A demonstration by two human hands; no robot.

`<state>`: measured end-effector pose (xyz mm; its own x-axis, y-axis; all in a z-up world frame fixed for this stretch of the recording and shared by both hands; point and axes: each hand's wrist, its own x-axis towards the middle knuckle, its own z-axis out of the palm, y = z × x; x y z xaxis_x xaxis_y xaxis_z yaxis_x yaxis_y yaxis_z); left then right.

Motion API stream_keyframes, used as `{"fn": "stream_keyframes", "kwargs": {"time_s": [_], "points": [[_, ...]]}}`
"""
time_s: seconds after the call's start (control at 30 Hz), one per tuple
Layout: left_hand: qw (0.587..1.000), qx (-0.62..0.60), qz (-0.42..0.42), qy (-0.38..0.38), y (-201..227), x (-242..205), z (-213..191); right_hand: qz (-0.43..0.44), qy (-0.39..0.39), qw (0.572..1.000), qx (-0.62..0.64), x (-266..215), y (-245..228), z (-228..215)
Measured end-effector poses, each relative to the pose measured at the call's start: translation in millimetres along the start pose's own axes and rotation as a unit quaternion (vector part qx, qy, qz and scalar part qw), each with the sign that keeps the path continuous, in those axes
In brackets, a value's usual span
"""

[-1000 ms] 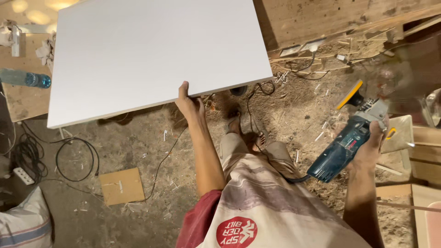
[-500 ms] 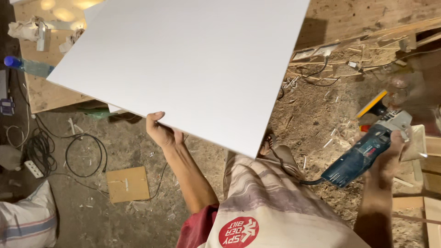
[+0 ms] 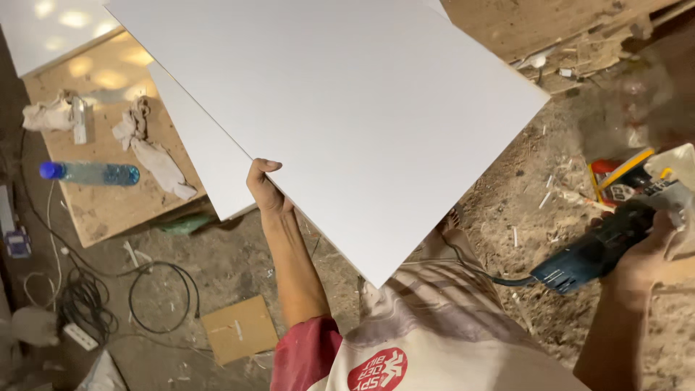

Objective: The person sands the surface and edges of white panels using a hand-held power sander, occasionally moving and stacking the panels by hand.

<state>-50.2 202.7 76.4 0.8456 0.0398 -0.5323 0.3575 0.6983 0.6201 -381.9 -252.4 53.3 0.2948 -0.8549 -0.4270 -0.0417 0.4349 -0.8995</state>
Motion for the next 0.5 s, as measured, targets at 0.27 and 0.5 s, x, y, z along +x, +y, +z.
{"fn": "stream_keyframes", "kwargs": {"time_s": [0.27,0.5], "points": [[0.988,0.147,-0.007,0.052,49.1,82.7,-63.7,-0.147,0.051,0.985,-0.072,-78.1,53.6,15.0],[0.961,0.233,-0.034,0.145,72.9,114.0,-80.0,-0.119,-0.058,0.99,-0.046,-130.8,47.5,59.6]]}}
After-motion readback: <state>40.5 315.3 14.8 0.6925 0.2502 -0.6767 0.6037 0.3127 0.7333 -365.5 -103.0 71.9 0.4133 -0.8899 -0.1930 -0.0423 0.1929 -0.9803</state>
